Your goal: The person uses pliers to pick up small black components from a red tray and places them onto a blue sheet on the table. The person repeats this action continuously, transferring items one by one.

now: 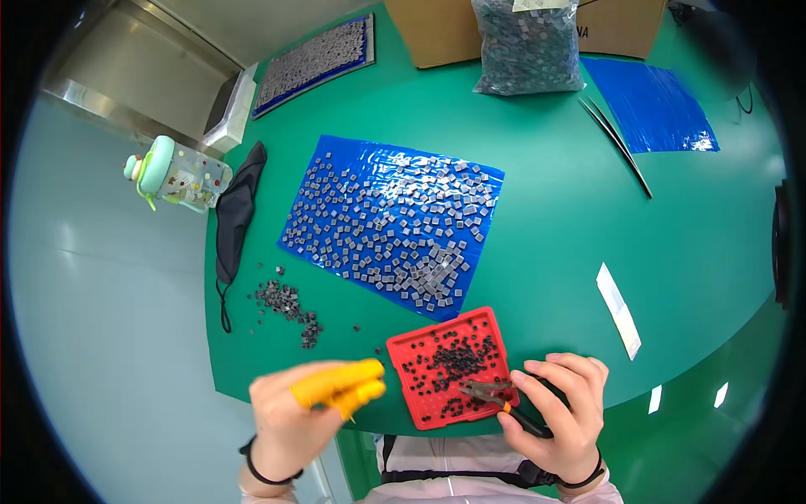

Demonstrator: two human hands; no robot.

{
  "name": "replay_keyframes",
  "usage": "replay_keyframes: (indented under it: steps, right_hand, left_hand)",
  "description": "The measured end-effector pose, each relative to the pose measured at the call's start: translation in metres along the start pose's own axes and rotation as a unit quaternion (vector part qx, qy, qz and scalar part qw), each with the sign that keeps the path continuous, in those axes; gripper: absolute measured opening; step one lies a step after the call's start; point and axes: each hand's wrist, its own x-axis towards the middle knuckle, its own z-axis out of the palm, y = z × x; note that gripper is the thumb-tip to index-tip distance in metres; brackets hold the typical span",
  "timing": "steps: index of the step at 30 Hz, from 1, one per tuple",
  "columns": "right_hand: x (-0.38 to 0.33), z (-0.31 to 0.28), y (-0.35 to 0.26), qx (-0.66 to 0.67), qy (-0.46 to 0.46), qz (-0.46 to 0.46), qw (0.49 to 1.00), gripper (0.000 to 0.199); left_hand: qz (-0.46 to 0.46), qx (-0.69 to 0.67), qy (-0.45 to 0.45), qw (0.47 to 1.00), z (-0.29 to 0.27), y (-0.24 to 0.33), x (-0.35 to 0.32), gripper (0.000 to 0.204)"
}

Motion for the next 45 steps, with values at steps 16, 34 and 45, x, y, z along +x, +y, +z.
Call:
replay_keyframes:
  steps: [16, 34, 45]
  right_hand:
    - [-0.004, -0.002, 0.011, 0.048, 0.009, -0.022, 0.999, 0.044]
    - [-0.002, -0.003, 0.017, 0.08, 0.014, -0.037, 0.996, 0.043]
    - [-0.001, -0.002, 0.017, 0.074, 0.009, -0.034, 0.997, 0.043]
  left_hand:
    - [0.149, 0.254, -0.016, 0.956, 0.012, -0.004, 0.072, 0.027]
    - [0.208, 0.346, -0.001, 0.915, 0.022, -0.018, 0.103, 0.023]
    - [0.223, 0.333, 0.001, 0.916, 0.022, -0.02, 0.103, 0.021]
